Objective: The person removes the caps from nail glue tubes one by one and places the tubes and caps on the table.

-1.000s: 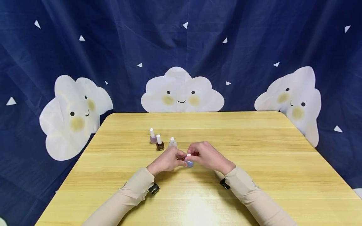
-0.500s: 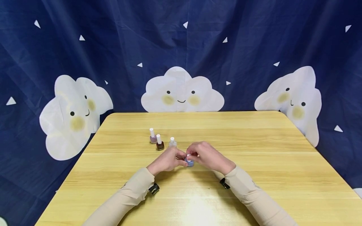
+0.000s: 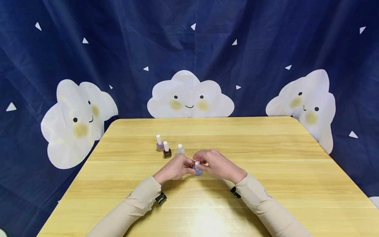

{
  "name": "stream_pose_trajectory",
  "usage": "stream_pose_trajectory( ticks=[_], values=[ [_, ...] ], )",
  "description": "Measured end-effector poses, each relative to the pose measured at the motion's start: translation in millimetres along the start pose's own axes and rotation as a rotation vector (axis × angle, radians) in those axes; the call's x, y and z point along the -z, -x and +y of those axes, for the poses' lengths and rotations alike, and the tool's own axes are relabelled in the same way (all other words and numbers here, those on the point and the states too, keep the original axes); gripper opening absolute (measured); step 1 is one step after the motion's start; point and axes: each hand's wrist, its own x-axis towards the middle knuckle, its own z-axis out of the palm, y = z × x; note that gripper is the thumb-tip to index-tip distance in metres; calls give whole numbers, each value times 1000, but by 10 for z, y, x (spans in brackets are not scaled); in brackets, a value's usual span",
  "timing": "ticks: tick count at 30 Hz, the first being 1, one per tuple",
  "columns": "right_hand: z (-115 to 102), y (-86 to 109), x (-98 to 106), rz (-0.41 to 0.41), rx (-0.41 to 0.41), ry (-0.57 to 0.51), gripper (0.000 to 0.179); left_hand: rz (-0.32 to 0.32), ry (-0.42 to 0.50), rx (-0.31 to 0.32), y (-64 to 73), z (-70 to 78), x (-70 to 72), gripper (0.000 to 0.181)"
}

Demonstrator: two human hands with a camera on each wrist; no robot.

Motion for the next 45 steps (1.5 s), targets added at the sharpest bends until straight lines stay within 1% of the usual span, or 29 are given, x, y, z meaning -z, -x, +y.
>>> stream_pose_trajectory(
  ticks=[3, 8, 10, 16, 23, 26, 31, 37, 40, 45],
  values=[
    [13, 2, -17, -1, -26, 6, 20, 7, 6, 3, 1, 2, -4, 12],
    [29, 0, -35, 19, -60, -1, 12, 10, 15, 3, 7, 3, -7, 12],
    [29, -3, -37, 30, -64, 2, 11, 8, 14, 0, 7, 4, -5, 13],
    [21, -3, -36, 42, -33, 21, 8, 3, 1, -8, 3, 7, -4, 15],
    [-6, 6, -15, 26, 9, 37, 6, 4, -4, -3, 4, 10, -4, 18],
    [-11, 8, -10, 13, 6, 35, 6, 5, -6, -6, 4, 5, -6, 17],
    [-3, 13, -4, -11, -32, 36, 10, 5, -6, -15, 1, 2, -9, 12],
    [5, 21, 3, -5, -79, 40, 12, 8, 3, -9, -3, 2, -11, 12],
    [10, 21, 1, -1, -74, 37, 11, 7, 7, -1, -3, -1, -10, 15],
    [8, 19, 0, 4, -39, 49, 7, 9, 8, 5, 3, 0, -10, 17]
  ],
)
